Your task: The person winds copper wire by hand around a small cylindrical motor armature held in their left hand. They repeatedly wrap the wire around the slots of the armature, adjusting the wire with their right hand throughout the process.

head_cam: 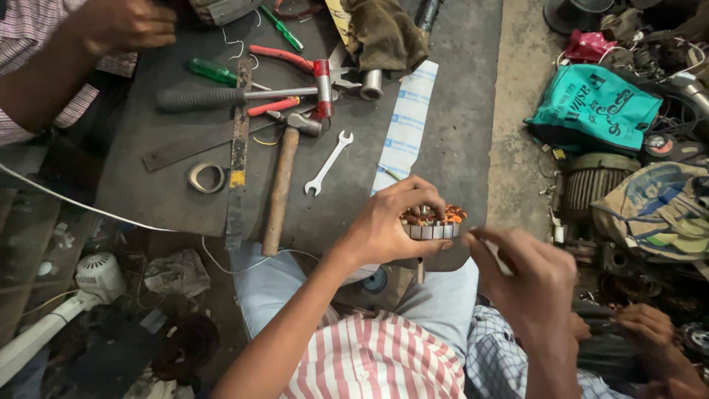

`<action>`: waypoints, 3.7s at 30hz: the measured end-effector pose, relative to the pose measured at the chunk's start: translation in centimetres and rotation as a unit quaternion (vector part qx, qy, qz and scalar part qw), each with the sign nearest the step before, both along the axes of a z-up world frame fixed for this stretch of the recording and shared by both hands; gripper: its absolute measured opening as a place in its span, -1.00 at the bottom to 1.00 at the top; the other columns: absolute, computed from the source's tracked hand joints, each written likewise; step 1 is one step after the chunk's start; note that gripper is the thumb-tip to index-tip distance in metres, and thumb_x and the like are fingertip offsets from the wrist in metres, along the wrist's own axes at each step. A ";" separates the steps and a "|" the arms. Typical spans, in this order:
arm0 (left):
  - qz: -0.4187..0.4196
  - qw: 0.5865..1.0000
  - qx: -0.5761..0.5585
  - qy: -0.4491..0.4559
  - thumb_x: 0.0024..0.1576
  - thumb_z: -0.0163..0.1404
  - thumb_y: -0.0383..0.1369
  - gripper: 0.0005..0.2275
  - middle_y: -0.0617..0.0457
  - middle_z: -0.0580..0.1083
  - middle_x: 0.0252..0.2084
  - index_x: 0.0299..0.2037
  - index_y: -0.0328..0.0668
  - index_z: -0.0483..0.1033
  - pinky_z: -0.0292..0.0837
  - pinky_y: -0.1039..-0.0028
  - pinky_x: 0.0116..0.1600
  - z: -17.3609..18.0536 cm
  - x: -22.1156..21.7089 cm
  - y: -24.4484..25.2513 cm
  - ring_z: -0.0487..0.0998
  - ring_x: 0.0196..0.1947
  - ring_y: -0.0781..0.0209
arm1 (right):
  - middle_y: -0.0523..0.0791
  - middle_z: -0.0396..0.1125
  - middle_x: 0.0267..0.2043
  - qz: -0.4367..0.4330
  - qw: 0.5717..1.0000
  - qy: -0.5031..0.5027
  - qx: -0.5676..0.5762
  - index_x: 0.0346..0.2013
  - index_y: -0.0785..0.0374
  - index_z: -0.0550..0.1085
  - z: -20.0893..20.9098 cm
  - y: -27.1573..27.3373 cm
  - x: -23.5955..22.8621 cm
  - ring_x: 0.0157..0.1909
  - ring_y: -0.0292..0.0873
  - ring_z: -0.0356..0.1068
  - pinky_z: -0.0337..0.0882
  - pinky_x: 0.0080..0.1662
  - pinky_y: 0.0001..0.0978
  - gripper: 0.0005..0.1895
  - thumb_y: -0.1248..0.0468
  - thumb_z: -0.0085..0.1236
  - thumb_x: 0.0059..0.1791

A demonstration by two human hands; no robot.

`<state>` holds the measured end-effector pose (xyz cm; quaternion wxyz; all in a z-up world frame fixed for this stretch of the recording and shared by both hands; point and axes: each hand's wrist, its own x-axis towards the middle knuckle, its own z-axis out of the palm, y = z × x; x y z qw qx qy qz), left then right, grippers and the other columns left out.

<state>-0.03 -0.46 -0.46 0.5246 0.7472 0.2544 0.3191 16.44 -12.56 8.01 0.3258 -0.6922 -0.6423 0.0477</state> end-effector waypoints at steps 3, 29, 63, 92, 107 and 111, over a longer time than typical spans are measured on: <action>0.014 0.999 0.022 -0.030 -0.08 0.36 -0.22 -0.66 0.12 0.51 -0.07 -0.17 -0.08 0.56 0.56 0.39 0.00 -0.4 0.0 0.1 0.63 -0.08 0.20 | -0.14 0.48 -0.49 -0.015 0.999 0.025 -0.040 -0.23 0.26 0.63 -0.6 -1.2 -0.2 -0.61 -0.37 0.33 0.24 -0.52 -0.49 -0.85 0.39 0.36 -0.09; 0.017 0.993 0.117 -0.026 -0.17 0.37 -0.28 -0.55 0.07 0.53 -0.02 -0.07 -0.06 0.53 0.50 0.25 0.13 -0.1 -0.2 -2.0 0.57 0.01 -0.01 | -0.18 0.00 -0.76 -0.071 0.977 0.150 -0.131 -0.13 0.23 0.61 -2.1 -3.3 -2.5 -0.68 -0.38 -0.09 -0.07 -0.56 -0.39 -0.79 0.41 0.26 -0.06; 0.035 0.994 0.091 -0.048 -0.05 0.37 -0.35 -0.68 0.11 0.51 -0.04 -0.11 -0.06 0.58 0.58 0.37 0.12 -0.4 -0.7 -1.0 0.60 0.02 0.14 | -0.05 0.48 -0.41 0.024 0.998 0.011 -0.058 -0.03 0.27 0.55 -2.7 -3.3 -2.1 -0.49 -0.11 0.47 0.39 -0.39 -0.27 -0.63 0.48 0.21 -0.13; -0.009 0.978 0.206 0.015 0.14 0.21 -0.25 -0.59 -0.10 0.41 0.06 0.12 -0.15 0.36 0.44 0.14 0.14 1.5 -2.3 0.8 0.48 0.08 -0.16 | -0.06 0.29 -0.57 -0.025 0.995 -0.039 -0.086 0.09 0.01 0.59 -2.4 -1.0 -2.0 -0.59 -0.07 0.34 0.32 -0.43 -0.15 -0.49 0.47 0.16 -0.11; 0.056 0.975 0.214 -0.016 0.14 0.22 -0.29 -0.70 -0.03 0.50 -0.08 0.02 -0.16 0.48 0.51 0.23 0.06 -0.2 -1.4 0.7 0.56 -0.03 -0.04 | -0.10 0.38 -0.44 -0.049 0.997 0.060 -0.007 -0.18 0.30 0.59 -0.3 1.0 -0.7 -0.52 -0.30 0.28 0.27 -0.43 -0.42 -0.88 0.38 0.29 -0.01; 0.058 0.974 0.217 -0.019 0.14 0.23 -0.29 -0.69 -0.03 0.50 -0.09 0.02 -0.17 0.48 0.50 0.22 0.05 0.0 -1.4 0.7 0.56 -0.05 -0.05 | -0.09 0.39 -0.43 -0.038 0.999 0.029 0.008 -0.18 0.28 0.60 0.3 2.3 -0.9 -0.51 -0.29 0.29 0.27 -0.42 -0.40 -0.89 0.38 0.30 0.00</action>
